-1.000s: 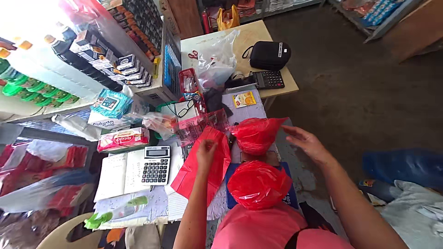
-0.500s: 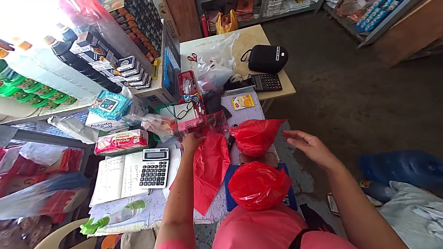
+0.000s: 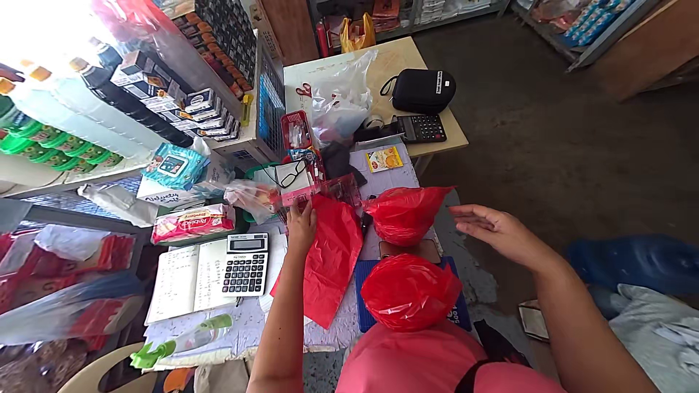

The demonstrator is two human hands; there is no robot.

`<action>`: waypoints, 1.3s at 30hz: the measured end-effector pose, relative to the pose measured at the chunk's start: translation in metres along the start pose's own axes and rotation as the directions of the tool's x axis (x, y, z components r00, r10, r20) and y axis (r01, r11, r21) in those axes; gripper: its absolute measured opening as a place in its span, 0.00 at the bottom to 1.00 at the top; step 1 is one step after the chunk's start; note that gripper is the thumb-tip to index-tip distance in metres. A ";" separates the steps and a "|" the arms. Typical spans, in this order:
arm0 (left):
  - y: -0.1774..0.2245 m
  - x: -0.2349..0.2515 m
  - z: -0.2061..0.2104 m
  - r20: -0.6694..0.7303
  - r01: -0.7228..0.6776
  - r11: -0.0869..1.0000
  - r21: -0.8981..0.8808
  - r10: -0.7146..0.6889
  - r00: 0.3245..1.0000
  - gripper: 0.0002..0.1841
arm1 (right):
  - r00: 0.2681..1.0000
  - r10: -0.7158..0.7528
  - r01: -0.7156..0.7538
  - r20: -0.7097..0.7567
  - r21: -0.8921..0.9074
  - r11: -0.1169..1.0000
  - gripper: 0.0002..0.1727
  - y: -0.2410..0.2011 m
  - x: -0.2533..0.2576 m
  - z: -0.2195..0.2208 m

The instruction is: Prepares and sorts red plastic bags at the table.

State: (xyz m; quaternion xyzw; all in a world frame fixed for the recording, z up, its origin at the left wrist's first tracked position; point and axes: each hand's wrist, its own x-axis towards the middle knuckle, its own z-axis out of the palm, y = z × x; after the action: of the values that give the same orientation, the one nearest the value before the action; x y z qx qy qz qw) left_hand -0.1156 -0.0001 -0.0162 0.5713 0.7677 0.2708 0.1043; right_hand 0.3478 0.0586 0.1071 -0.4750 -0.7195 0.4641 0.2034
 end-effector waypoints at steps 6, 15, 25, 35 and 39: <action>0.022 -0.015 -0.017 -0.190 -0.066 0.995 -0.077 0.050 0.980 0.19 | 0.992 -0.125 0.126 -0.011 0.020 0.992 0.27 -0.030 -0.005 -0.004; 0.044 -0.034 -0.032 -0.104 -0.235 0.924 -0.303 0.213 0.972 0.27 | 0.902 -0.409 0.395 0.139 0.116 0.911 0.20 -0.090 0.028 0.041; 0.085 -0.083 -0.078 -0.181 -0.270 0.872 -0.409 0.213 0.960 0.19 | 0.684 -0.583 0.632 0.439 0.043 0.774 0.42 -0.140 0.112 0.147; 0.058 -0.077 -0.107 -0.413 -0.339 0.661 -0.670 0.048 0.910 0.16 | 0.645 -0.557 0.639 0.522 0.030 0.769 0.41 -0.140 0.111 0.173; 0.083 -0.073 -0.105 -0.336 -0.267 0.483 -0.834 -0.061 0.940 0.14 | 0.669 -0.554 0.534 0.496 0.199 0.822 0.48 -0.147 0.110 0.179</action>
State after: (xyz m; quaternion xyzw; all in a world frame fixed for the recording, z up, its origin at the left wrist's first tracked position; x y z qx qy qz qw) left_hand -0.0729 -0.0831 0.1044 0.4334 0.4946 0.7156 0.2355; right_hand 0.0923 0.0518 0.1302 -0.0870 -0.8465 0.5081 0.1332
